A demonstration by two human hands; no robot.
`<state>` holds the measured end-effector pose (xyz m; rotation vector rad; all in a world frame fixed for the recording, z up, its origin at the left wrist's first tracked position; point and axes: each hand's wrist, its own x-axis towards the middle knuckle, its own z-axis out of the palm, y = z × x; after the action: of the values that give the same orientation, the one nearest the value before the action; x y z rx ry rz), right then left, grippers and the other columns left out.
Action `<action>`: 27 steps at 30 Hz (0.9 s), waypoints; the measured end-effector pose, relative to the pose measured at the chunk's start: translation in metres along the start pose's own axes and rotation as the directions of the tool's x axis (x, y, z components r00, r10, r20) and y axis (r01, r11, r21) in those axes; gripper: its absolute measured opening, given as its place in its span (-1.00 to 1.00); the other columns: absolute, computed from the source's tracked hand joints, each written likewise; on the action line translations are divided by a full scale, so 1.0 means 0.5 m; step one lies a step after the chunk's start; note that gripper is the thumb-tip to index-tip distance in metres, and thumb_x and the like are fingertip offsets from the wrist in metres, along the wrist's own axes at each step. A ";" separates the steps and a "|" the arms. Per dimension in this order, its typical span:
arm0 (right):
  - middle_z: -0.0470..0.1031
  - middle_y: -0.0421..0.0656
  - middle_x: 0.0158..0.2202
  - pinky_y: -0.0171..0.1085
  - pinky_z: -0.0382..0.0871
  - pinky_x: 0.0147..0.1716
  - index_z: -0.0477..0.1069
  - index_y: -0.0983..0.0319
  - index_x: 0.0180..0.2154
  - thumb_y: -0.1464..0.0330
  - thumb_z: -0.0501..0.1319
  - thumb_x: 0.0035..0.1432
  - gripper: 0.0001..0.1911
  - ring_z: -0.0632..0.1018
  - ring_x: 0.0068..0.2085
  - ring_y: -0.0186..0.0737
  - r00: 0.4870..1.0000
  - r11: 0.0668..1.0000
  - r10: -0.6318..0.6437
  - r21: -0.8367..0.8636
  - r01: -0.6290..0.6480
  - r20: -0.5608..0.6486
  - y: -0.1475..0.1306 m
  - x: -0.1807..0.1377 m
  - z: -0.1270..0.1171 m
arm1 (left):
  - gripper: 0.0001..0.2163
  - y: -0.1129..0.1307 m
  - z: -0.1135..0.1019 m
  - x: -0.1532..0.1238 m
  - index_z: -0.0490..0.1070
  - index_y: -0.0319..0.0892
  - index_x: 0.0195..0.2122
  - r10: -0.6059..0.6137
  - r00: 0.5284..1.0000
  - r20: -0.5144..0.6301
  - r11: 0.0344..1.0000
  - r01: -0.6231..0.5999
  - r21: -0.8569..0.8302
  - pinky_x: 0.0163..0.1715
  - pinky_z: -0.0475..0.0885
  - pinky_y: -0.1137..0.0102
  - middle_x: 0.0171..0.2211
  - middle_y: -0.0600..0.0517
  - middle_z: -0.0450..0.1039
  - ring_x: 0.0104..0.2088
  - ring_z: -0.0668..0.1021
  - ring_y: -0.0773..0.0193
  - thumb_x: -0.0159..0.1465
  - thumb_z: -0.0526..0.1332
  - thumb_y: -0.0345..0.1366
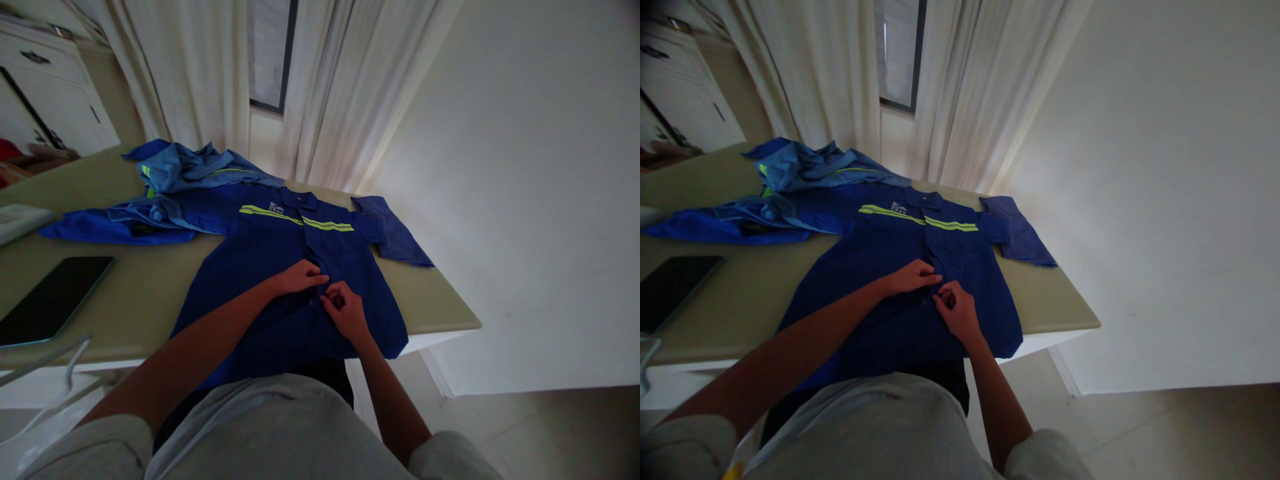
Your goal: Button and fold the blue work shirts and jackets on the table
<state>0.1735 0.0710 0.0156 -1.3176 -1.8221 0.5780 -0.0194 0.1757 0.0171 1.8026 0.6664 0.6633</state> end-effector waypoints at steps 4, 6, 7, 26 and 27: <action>0.32 -0.32 -0.53 -0.34 0.17 -0.51 0.43 0.19 -0.33 0.15 0.33 0.22 -0.74 0.30 -0.53 -0.36 0.981 0.986 0.063 0.165 -0.032 -0.186 0.011 0.005 -0.021 | -0.61 0.015 -0.005 -0.008 0.54 -0.24 -0.26 0.033 0.982 0.185 0.968 0.015 -0.250 -0.35 0.37 0.46 -0.34 -0.03 0.59 -0.38 0.52 0.33 0.26 0.34 0.06; 0.28 -0.32 -0.53 -0.34 0.17 -0.50 0.42 0.19 -0.35 0.07 0.33 0.20 -0.67 0.28 -0.51 -0.35 0.928 0.959 0.171 0.273 -0.080 -0.330 0.026 0.015 -0.036 | -0.61 0.017 -0.001 -0.008 0.55 -0.23 -0.04 0.060 0.969 0.241 0.955 0.015 -0.297 -0.20 0.44 0.41 -0.15 -0.14 0.64 -0.22 0.60 0.27 0.25 0.39 -0.04; 0.26 -0.32 -0.53 -0.33 0.18 -0.50 0.41 0.19 -0.35 0.03 0.32 0.18 -0.64 0.27 -0.50 -0.34 0.897 0.942 0.228 0.319 -0.105 -0.379 0.035 0.020 -0.044 | -0.60 0.016 0.003 -0.006 0.54 -0.23 0.01 0.064 0.968 0.244 0.960 0.007 -0.280 -0.17 0.45 0.39 -0.11 -0.16 0.65 -0.19 0.61 0.26 0.25 0.39 -0.08; 0.56 -0.18 -0.25 -0.31 0.37 -0.36 0.52 0.19 -0.10 0.05 0.22 0.35 -0.65 0.48 -0.43 -0.34 0.988 0.987 -0.099 -0.112 0.113 0.120 0.001 0.214 -0.029 | -0.42 -0.019 0.033 -0.023 0.19 -0.24 0.43 -0.021 0.989 -0.145 0.470 0.138 0.872 0.43 0.01 -0.04 0.44 -0.25 0.14 0.47 0.14 -0.11 0.44 0.02 -0.10; 0.57 -0.17 -0.23 -0.30 0.39 -0.30 0.50 0.19 -0.09 0.04 0.23 0.34 -0.63 0.51 -0.37 -0.30 0.993 0.975 -0.089 -0.199 0.104 0.083 0.008 0.264 -0.016 | -0.42 -0.017 0.038 -0.024 0.18 -0.23 0.44 -0.023 0.989 -0.149 0.468 0.142 0.872 0.43 0.01 -0.05 0.45 -0.24 0.14 0.47 0.14 -0.12 0.44 0.01 -0.10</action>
<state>0.1638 0.1947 0.0613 -1.3468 -2.0368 0.4011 -0.0154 0.1573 0.0019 2.6789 1.3550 0.3394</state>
